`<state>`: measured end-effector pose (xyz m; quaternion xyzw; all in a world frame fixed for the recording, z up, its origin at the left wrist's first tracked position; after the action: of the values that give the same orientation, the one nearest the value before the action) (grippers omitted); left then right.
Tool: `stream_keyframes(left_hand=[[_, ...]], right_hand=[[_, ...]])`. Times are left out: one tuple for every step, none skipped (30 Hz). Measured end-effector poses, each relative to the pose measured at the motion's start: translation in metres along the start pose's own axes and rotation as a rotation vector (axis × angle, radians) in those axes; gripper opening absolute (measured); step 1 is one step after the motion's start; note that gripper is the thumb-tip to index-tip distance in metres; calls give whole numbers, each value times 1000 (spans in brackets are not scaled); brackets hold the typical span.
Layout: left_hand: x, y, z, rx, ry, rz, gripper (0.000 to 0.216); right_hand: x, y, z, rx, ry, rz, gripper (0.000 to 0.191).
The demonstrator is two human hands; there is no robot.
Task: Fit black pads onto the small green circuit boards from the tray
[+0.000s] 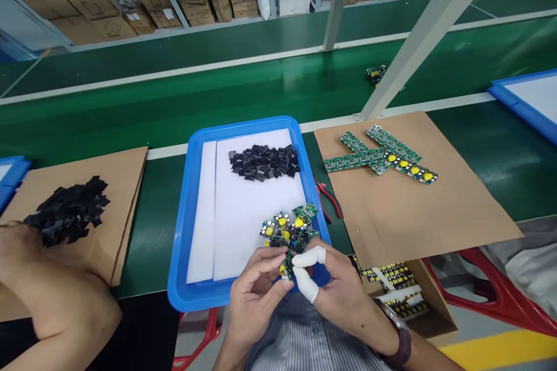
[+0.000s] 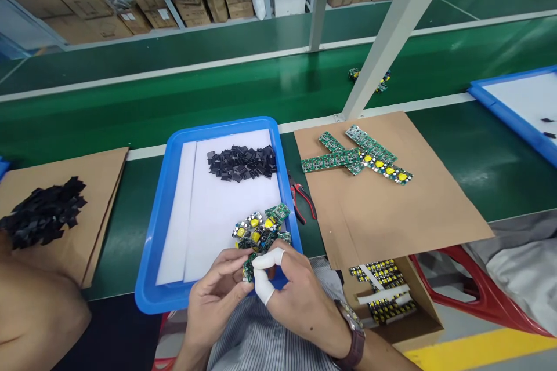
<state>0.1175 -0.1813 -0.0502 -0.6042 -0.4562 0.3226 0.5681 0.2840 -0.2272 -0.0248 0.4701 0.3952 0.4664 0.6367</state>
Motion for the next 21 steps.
stream_keyframes(left_hand=[[0,0,0,11,5,-5,36],[0,0,0,20,9,-10,36],[-1,0,0,27,13,-16,36],[-1,0,0,34,14,-20,36],[-1,0,0,42,14,-22,36],[-2,0,0,50,13,-26,35],[-2,0,0,61,11,-28,34],[-2,0,0,73,12,-30,34],[-2,0,0,85,15,-32,33],[-2,0,0,96,20,-36,33],[-2,0,0,104,25,-44,34],[-2,0,-1,111,26,-53,35],[-2,-1,-1,120,22,-62,36],[-2,-1,-1,136,18,-74,38],[-2,-1,-2,166,18,-88,40],[-2,-1,-2,209,25,-106,41],[-3,-2,-3,263,32,-129,41],[-4,-2,-4,321,35,-153,42],[-5,-2,-4,374,31,-179,42],[-7,-1,-5,414,21,-203,42],[-9,-1,-6,437,5,-224,43]], right_hand=[[1,-1,0,-4,4,-5,21],[1,-1,-1,-5,5,-10,20],[2,-2,-1,-2,6,-17,20],[2,-3,-2,4,8,-26,19],[2,-3,-2,9,10,-37,18],[2,-4,-3,8,8,-46,17],[1,-4,-3,-4,5,-48,16],[1,-4,-3,-26,3,-39,15],[1,-4,-3,-49,3,-25,15],[1,-4,-3,-61,7,-9,15],[1,-5,-3,-54,17,1,15],[2,-6,-3,-27,34,-4,15],[3,-9,-4,23,52,-30,15],[4,-13,-4,91,65,-78,15],[5,-17,-4,167,69,-137,16],[5,-22,-4,237,67,-194,17],[4,-25,-4,293,58,-232,19],[3,-27,-4,325,47,-240,20],[1,-28,-3,333,38,-221,20],[-1,-28,-2,320,36,-182,20],[-2,-27,-1,298,37,-140,22]])
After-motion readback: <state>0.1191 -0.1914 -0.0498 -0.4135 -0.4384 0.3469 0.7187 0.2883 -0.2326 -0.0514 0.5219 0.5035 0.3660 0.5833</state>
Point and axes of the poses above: each hand's wrist, its own x-axis towards the middle knuckle, its own z-axis out of the back of the hand, y = z × x, the point moved 3 cm from there along x, towards the middle knuckle, and after that the axes turned 12 degrees about -z, right-handed, at the moved point
